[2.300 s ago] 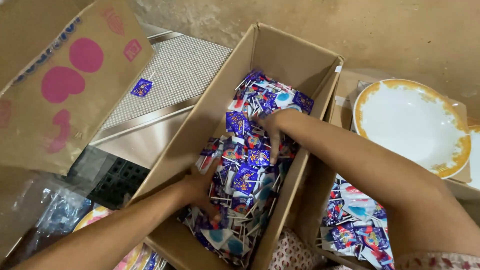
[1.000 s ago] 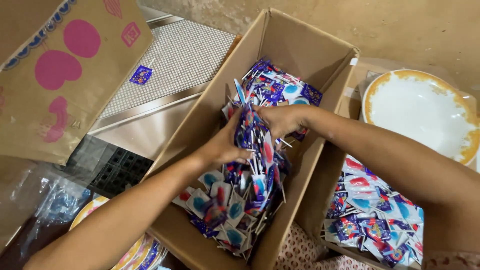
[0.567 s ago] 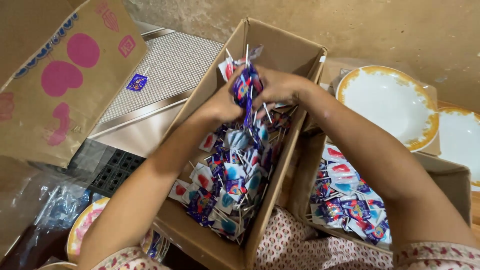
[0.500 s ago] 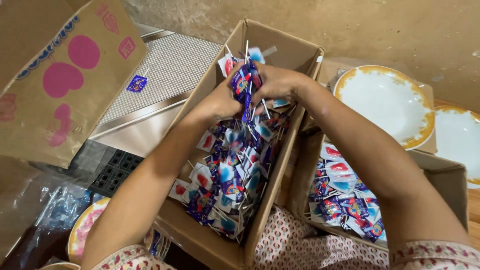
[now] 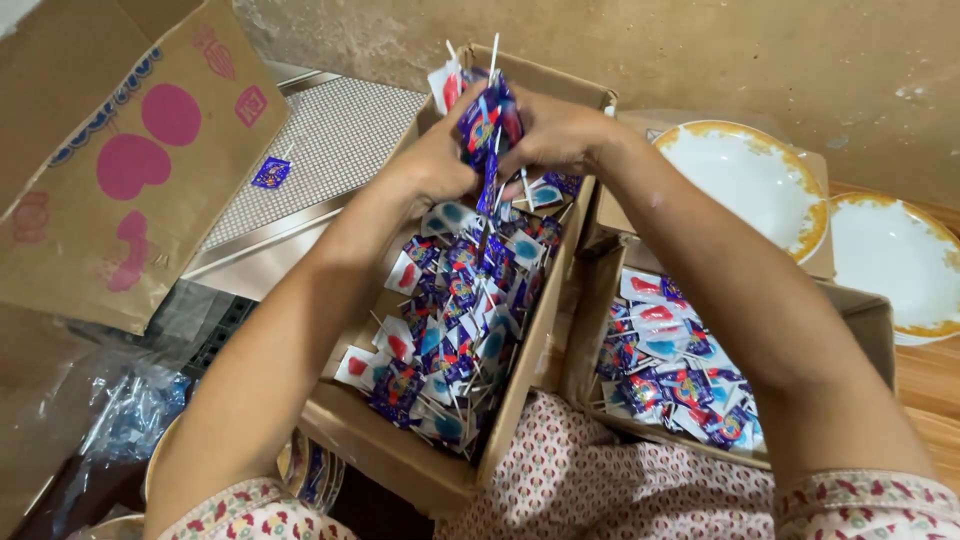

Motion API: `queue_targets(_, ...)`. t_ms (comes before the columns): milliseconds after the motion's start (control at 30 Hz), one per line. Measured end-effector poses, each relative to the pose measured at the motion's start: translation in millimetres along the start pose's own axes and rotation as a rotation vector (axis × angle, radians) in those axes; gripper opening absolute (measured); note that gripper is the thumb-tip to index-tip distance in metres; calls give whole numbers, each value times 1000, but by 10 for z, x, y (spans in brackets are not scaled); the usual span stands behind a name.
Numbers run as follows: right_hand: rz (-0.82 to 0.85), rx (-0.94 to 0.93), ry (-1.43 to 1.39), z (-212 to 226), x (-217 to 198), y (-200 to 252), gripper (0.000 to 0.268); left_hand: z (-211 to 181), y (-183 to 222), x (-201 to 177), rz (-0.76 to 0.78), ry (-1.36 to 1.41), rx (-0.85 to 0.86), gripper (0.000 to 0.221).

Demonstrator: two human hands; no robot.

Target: The person places lollipops onto decorative plates, covers the plates with plastic bags, and organizes the items into cardboard boxes.

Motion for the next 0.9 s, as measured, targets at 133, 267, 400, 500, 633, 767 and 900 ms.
queue_targets(133, -18, -11, 33, 187, -55, 390, 44, 4, -272, -21, 7, -418, 117, 124)
queue_targets(267, -145, -23, 115, 375, -68, 1055, 41, -349, -281, 395, 58, -296, 455, 121)
queue_targets(400, -235, 34, 223, 195, -130, 1747, 37, -430, -388, 1065, 130, -203, 639, 121)
queue_targets(500, -339, 199, 251, 24, 30, 2257, 66, -652, -122, 1679, 205, -131, 344, 126)
queue_targets(633, -404, 271, 110, -511, 153, 2849, 89, -550, -144, 2422, 331, -57, 369, 134)
queue_targets(767, -580, 235, -93, -1257, 166, 3222, 99, -407, -135, 2947, 454, -165, 233, 123)
queue_targets(900, -651, 242, -269, -1908, 247, 3363, 97, 48, -336, 3431, 533, -184, 127, 127)
Point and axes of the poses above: each hand's wrist, its own y-axis away from the middle knuckle, its own x-axis out of the palm, z = x × y, the point moved 1 cm from there along -y, towards the middle knuckle, and after that the axes turned 13 degrees about z, right-handed, at the moved point
